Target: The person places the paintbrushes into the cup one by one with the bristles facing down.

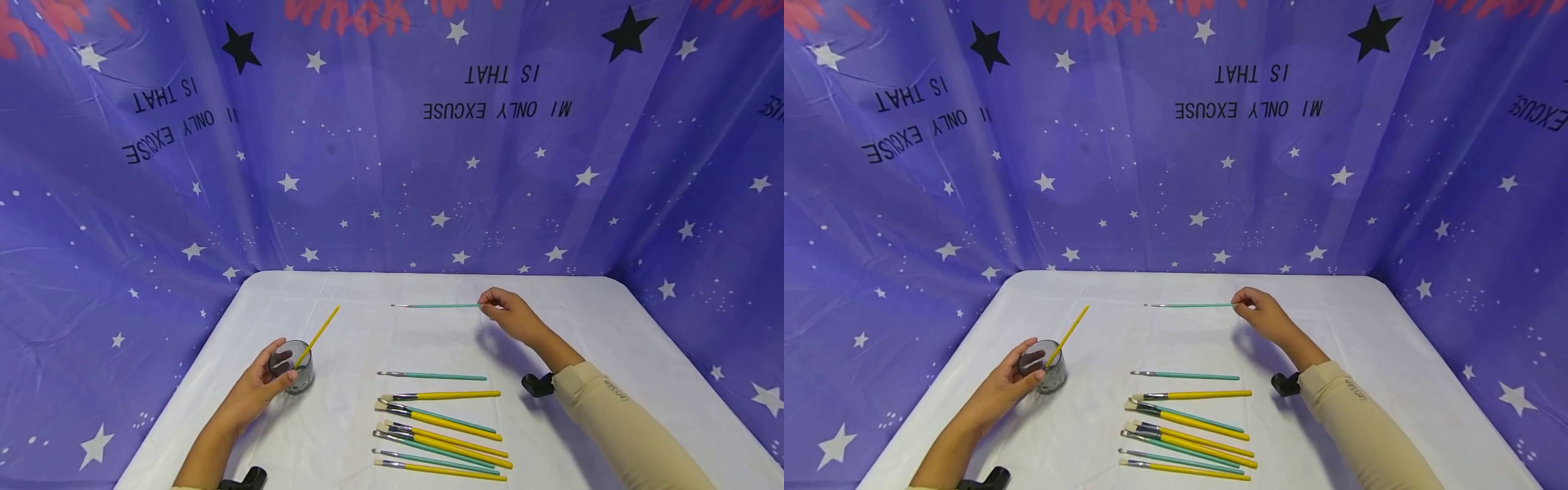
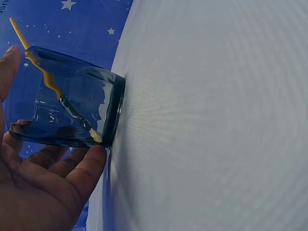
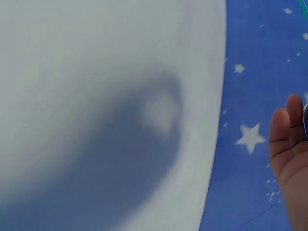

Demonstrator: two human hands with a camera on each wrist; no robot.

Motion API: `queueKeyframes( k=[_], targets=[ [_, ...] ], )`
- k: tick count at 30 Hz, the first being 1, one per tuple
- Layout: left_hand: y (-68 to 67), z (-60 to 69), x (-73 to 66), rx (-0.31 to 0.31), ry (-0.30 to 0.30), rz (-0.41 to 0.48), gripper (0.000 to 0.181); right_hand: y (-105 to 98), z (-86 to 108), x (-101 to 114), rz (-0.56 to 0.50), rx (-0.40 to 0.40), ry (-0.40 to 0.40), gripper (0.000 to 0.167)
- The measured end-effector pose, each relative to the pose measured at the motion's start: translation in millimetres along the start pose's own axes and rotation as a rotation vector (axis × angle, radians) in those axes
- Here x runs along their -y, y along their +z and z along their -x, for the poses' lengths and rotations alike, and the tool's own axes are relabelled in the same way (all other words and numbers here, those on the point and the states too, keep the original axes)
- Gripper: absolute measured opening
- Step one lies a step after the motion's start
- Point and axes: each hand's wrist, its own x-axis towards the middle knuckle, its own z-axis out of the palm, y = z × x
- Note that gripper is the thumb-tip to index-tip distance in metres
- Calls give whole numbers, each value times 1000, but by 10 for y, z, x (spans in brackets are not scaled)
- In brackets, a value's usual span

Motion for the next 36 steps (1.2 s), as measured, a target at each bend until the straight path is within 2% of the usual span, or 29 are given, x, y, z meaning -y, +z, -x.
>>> queueKeyframes(
  k=[6,15,25,36],
  targets=[
    [4,-1,-3,-1,-4,4,76,81,-58,193,-119,-25,-28,7],
    [2,-3,7,-5,-4,4,76,272,-172,578,-321,-48,-97,12],
    [3,-5,15,-5,-1,-5,77,580,-306,963,-485,-36,-207,9],
    [8,-7,28,-6,-3,3,77,826,-399,1274,-619,-23,-237,8]
  ],
)
